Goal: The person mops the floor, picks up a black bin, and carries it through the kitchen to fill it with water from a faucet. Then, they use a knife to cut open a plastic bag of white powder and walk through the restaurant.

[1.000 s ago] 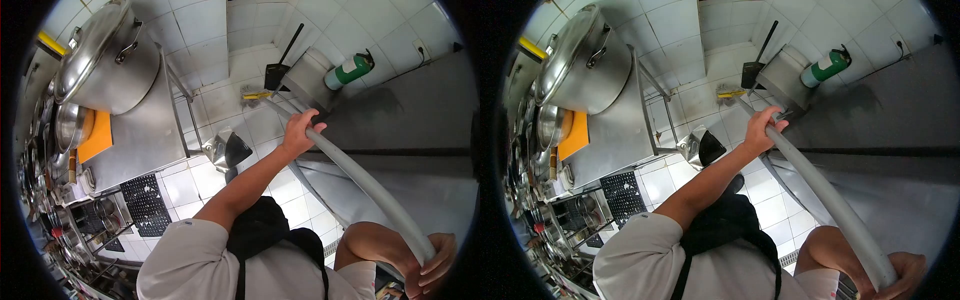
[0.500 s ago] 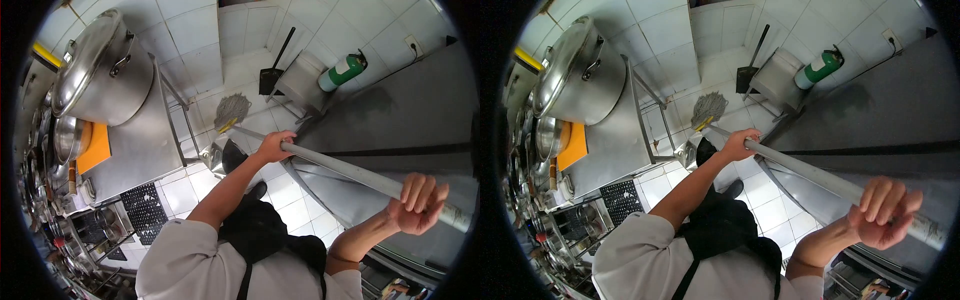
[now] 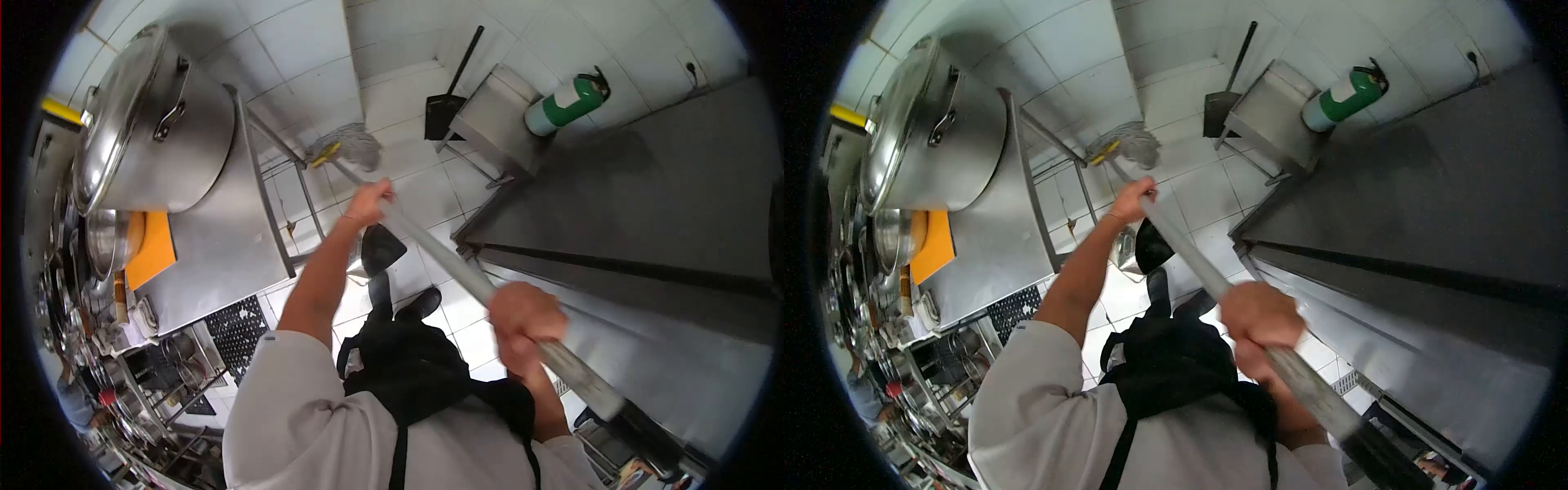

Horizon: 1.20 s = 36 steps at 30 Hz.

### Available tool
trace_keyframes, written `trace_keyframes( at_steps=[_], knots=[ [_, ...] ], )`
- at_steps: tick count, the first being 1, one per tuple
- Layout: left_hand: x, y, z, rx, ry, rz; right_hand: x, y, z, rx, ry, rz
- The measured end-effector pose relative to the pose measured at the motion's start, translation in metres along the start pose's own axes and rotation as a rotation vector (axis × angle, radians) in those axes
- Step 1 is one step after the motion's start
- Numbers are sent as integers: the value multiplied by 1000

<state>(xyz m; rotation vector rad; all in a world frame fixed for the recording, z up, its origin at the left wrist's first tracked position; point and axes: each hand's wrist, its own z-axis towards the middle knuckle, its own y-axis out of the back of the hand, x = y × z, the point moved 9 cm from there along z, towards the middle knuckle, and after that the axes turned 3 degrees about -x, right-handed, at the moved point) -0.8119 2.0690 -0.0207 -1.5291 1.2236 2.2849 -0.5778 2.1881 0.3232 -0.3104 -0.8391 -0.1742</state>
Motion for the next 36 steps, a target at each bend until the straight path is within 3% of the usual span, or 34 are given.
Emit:
trace_keyframes(
  at_steps=[2,5,8,10,16,18,20,22,23,24,26,29,31,34,35,36],
  knots=[
    [11,9,10,47,132,64,1,1,4,-79,-61,43],
    [-35,-1,-8,-124,110,110,37,15,15,-71,-119,55],
    [-99,-27,-27,-136,100,32,81,40,32,-157,-59,120],
    [-119,-38,-29,-108,56,-14,97,46,50,-79,-35,99],
    [-57,-16,-19,-36,-61,-134,60,1,47,22,-71,-10],
    [5,4,-10,62,127,33,20,-12,18,104,-50,50],
    [24,5,-4,-31,143,52,0,-17,6,98,-15,54],
    [21,10,-14,-169,198,72,1,-2,5,34,-87,103],
    [-4,10,-11,-147,201,83,5,6,16,25,-157,151],
    [-27,10,-10,-139,204,88,19,10,26,-43,-96,159],
    [-69,7,-13,-182,-49,-19,41,16,46,12,-95,137],
    [-89,12,-27,-103,140,-16,60,-4,61,192,-40,285],
    [-79,34,-54,-379,149,-9,68,-43,68,407,-8,370],
    [-30,44,-57,-653,131,-114,64,-72,66,405,46,462],
    [-28,48,-59,-711,138,-168,62,-74,68,336,56,403],
    [-23,47,-45,-654,219,-123,51,-66,72,178,-71,306]
  ],
)
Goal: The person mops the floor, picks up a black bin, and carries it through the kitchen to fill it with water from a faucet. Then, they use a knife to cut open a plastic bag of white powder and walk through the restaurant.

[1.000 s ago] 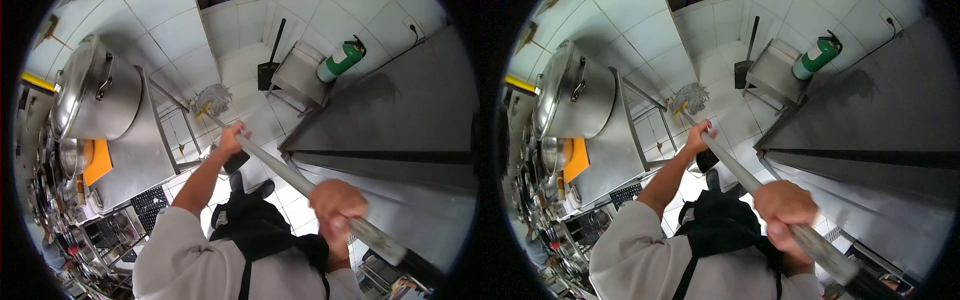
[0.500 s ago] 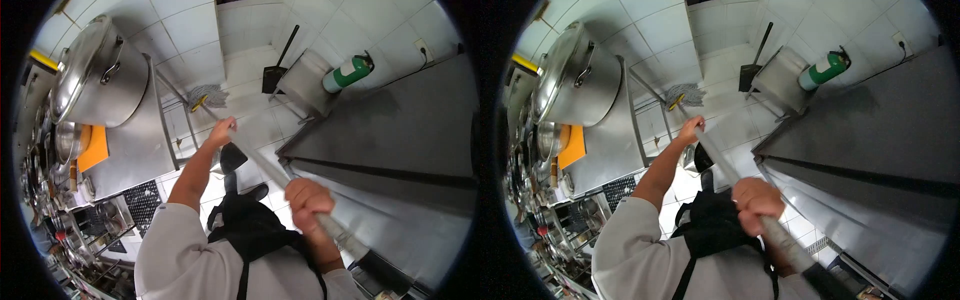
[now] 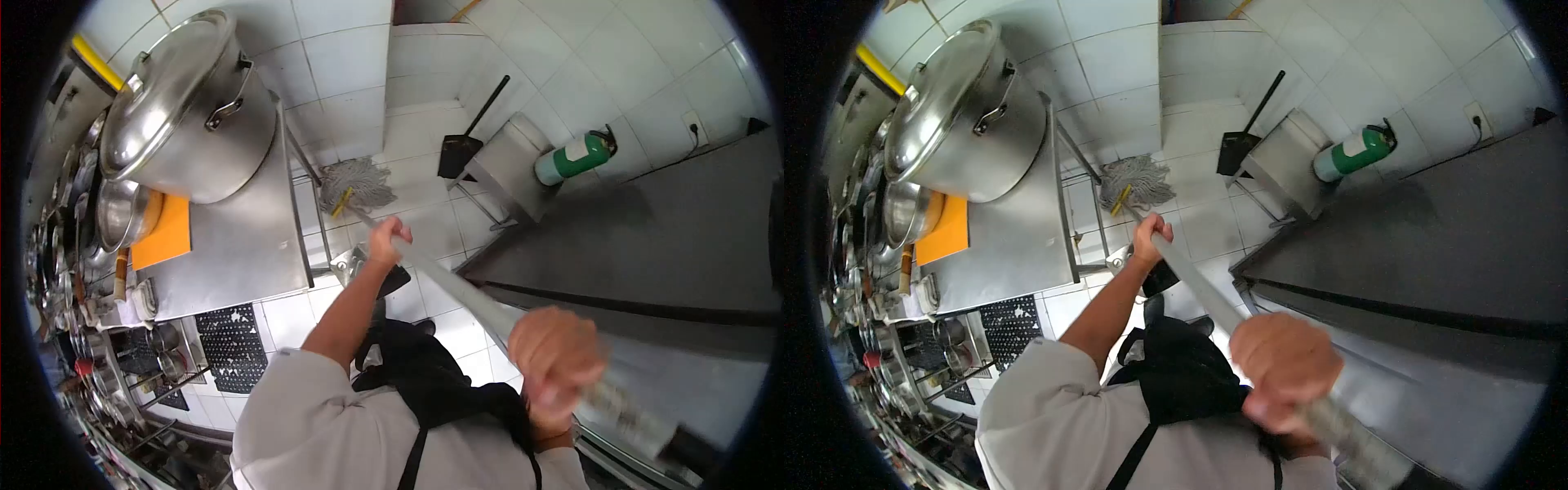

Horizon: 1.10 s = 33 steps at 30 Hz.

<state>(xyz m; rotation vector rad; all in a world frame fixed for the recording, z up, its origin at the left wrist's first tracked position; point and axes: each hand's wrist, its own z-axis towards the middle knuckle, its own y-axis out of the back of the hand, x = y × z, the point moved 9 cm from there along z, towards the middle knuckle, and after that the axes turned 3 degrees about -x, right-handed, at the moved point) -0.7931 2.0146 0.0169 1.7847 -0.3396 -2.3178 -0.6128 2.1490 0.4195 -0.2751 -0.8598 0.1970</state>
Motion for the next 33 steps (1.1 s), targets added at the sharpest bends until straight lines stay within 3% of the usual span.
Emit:
trace_keyframes(
  at_steps=[1,3,4,7,10,14,18,21,27,29,33],
  knots=[
    [-2,-14,9,93,-58,11,-7,13,-1,-179,-99,-80],
    [-3,-36,36,243,-184,44,-15,19,-14,-190,-57,-171],
    [3,-45,43,345,-141,7,-21,15,-21,-196,-38,-224],
    [2,-69,54,450,-309,-12,-32,6,-34,-233,43,-338],
    [-1,-80,53,558,-246,28,-26,29,-35,-239,93,-358],
    [16,-30,46,452,-182,66,-40,7,-17,-66,108,-285],
    [27,9,28,373,-150,185,-48,7,-25,-64,1,-190],
    [18,-20,27,359,-155,227,-34,37,-28,-254,-64,-232],
    [-39,-114,-4,569,-258,21,33,79,-44,-435,-8,-310],
    [-75,-131,-24,614,-267,-15,64,78,-33,-387,-31,-404],
    [-129,-155,-79,908,-183,-214,124,63,-27,-331,58,-500]
  ],
)
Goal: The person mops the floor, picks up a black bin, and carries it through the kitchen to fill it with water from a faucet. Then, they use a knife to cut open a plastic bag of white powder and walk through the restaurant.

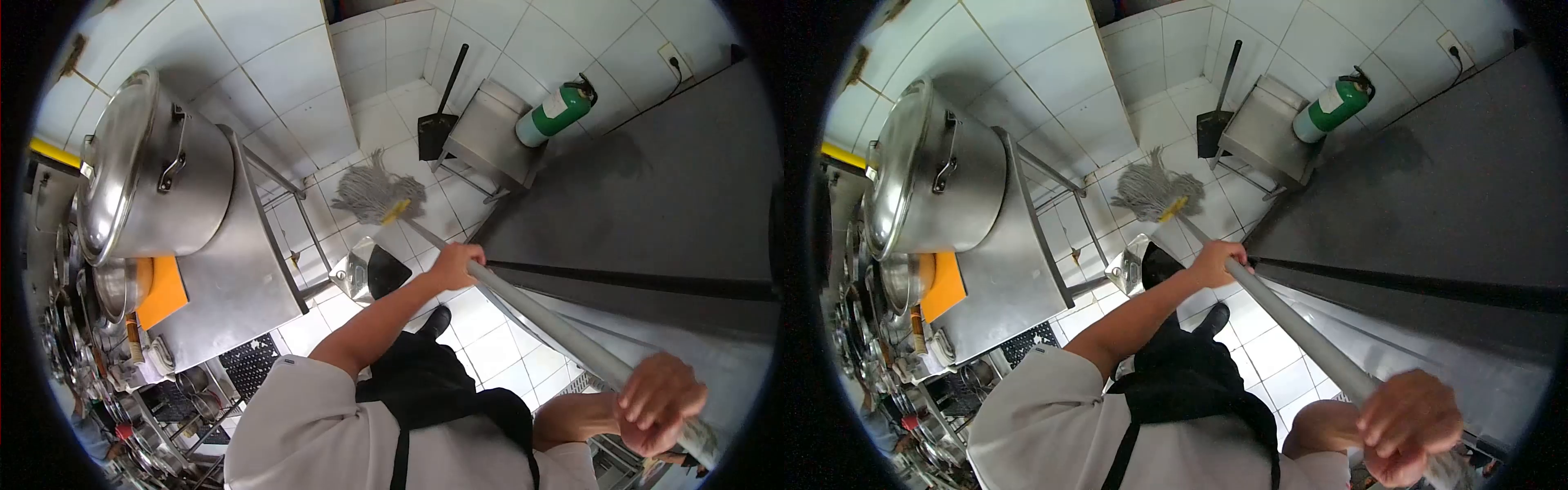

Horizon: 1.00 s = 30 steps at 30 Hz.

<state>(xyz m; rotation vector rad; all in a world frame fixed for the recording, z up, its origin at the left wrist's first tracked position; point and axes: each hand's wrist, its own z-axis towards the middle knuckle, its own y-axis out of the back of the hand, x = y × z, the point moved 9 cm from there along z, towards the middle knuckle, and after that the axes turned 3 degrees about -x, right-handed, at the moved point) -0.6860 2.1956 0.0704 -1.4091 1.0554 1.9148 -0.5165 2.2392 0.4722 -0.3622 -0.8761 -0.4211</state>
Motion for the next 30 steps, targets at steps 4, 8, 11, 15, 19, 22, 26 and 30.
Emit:
trace_keyframes(
  at_steps=[4,8,11,15,19,22,26,30],
  knots=[
    [-11,-27,-11,182,-35,140,27,1,-10,10,225,103],
    [8,-9,-12,126,-28,146,10,2,-10,192,161,174],
    [47,29,-1,57,0,184,-34,-6,-8,143,45,201],
    [117,110,5,-97,69,319,-118,-26,-22,41,46,88],
    [125,139,-1,-220,155,480,-147,-38,-41,50,-59,181],
    [103,108,-22,-305,229,480,-117,-19,-34,34,-23,202],
    [54,63,-42,-281,286,430,-77,13,-4,58,-71,346],
    [47,63,-48,-203,224,388,-68,-1,4,107,-35,376]
  ],
)
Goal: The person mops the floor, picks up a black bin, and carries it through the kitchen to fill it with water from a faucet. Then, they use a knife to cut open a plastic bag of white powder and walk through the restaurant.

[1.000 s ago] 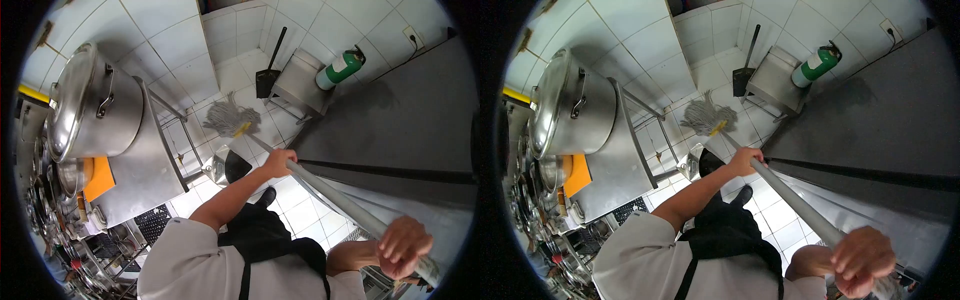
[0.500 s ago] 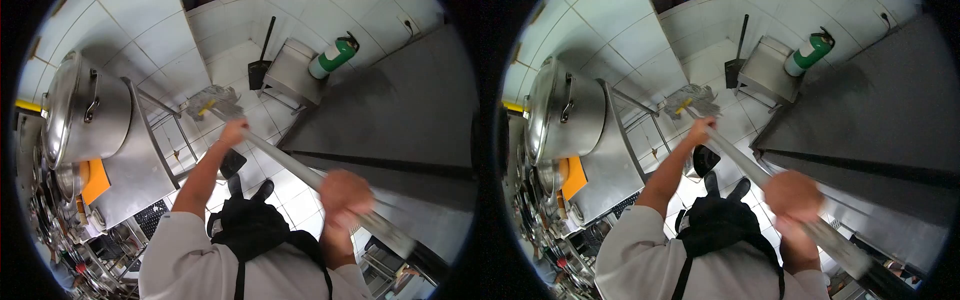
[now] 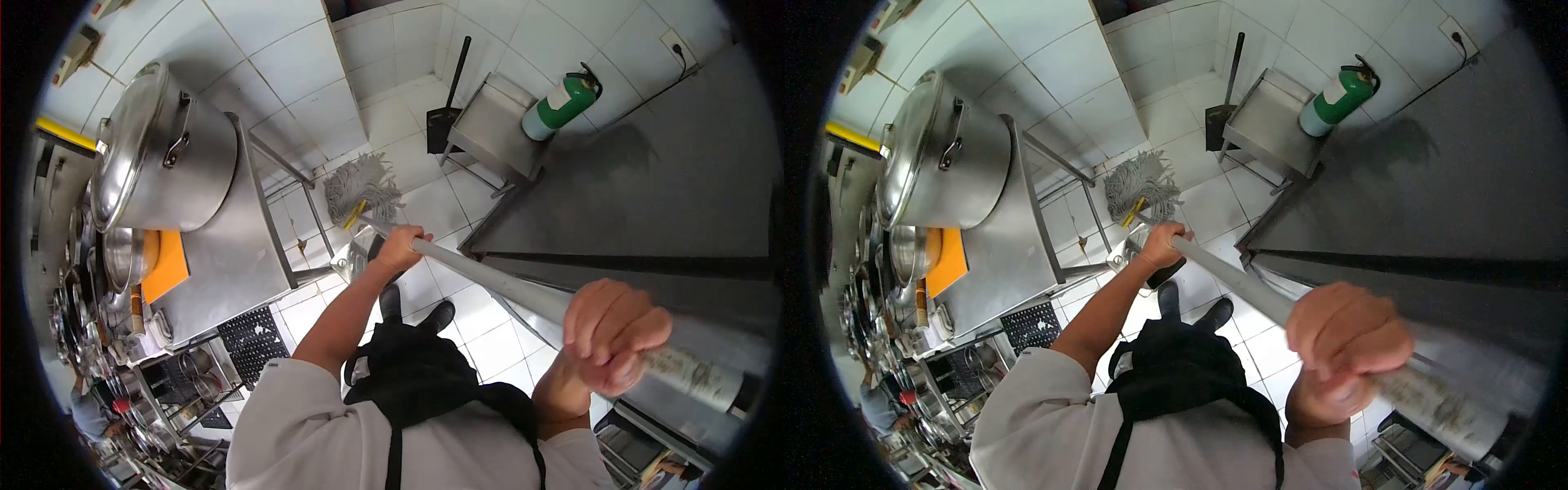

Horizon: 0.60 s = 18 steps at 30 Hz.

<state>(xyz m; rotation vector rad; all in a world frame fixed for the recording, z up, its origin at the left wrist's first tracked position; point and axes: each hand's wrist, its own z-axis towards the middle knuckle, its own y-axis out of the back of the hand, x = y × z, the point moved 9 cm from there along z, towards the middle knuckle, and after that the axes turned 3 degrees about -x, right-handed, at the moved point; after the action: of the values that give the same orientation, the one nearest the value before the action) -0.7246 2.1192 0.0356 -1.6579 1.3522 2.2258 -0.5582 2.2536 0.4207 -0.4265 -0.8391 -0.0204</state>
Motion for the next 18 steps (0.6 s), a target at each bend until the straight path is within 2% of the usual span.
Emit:
trace_keyframes(
  at_steps=[2,4,6,8,9,10,12,13,18],
  knots=[
    [36,2,0,22,-80,53,-13,-20,-11,16,52,-11],
    [76,23,5,-33,-147,63,-44,-31,-32,150,71,-17],
    [121,42,17,90,71,245,-75,-31,-52,94,126,-145],
    [138,38,30,-118,29,298,-99,-13,-64,41,105,-73],
    [130,44,24,-216,14,329,-103,-4,-65,7,69,17],
    [126,39,17,-211,48,278,-101,10,-59,-41,-9,83],
    [56,44,16,-245,115,161,-69,12,-31,-55,-62,164],
    [43,36,10,-230,141,141,-55,12,-23,-75,-91,189],
    [14,32,-12,-165,155,-20,-27,-15,14,26,-93,179]
  ],
)
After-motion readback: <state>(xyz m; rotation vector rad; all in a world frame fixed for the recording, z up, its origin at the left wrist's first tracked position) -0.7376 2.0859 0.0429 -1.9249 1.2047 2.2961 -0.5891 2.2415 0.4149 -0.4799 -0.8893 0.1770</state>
